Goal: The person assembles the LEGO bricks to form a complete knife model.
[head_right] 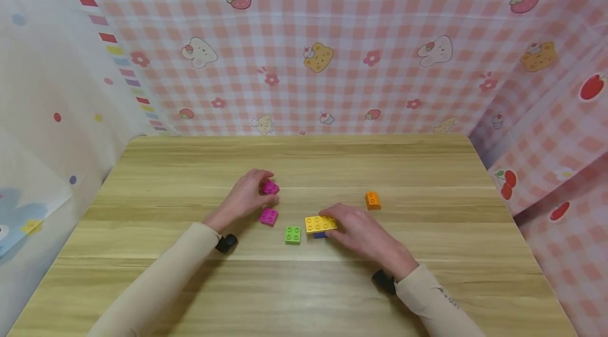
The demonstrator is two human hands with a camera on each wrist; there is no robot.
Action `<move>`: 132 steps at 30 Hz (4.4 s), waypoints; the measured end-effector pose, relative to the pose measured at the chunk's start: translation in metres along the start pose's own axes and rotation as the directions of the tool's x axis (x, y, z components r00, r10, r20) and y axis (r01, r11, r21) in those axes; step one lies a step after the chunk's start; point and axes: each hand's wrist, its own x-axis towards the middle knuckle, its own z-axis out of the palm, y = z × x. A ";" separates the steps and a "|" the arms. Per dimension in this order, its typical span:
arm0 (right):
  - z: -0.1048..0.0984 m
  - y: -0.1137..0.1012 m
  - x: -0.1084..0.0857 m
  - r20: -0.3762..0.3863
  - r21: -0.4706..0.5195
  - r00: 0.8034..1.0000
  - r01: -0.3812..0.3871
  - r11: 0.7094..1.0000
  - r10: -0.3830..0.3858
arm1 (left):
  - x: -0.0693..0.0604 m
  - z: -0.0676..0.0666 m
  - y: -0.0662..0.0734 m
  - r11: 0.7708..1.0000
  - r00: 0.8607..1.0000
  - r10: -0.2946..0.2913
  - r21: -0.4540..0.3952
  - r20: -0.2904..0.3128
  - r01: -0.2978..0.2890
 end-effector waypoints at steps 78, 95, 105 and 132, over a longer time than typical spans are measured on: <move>-0.007 0.013 -0.004 -0.004 0.128 1.000 -0.017 0.992 0.018 | -0.048 0.043 0.085 0.919 0.925 0.380 -0.114 -0.006 -0.378; -0.007 0.010 0.000 0.006 0.130 1.000 -0.016 0.991 0.015 | -0.049 0.045 0.083 0.924 0.925 0.380 -0.056 0.001 -0.379; -0.006 0.007 0.002 0.022 0.132 0.999 -0.042 0.990 0.039 | -0.048 0.043 0.077 0.916 0.918 0.397 -0.069 0.017 -0.395; -0.005 0.010 -0.003 -0.044 0.107 0.999 -0.020 0.994 0.024 | -0.057 0.026 0.069 0.940 0.928 0.342 -0.064 0.147 -0.336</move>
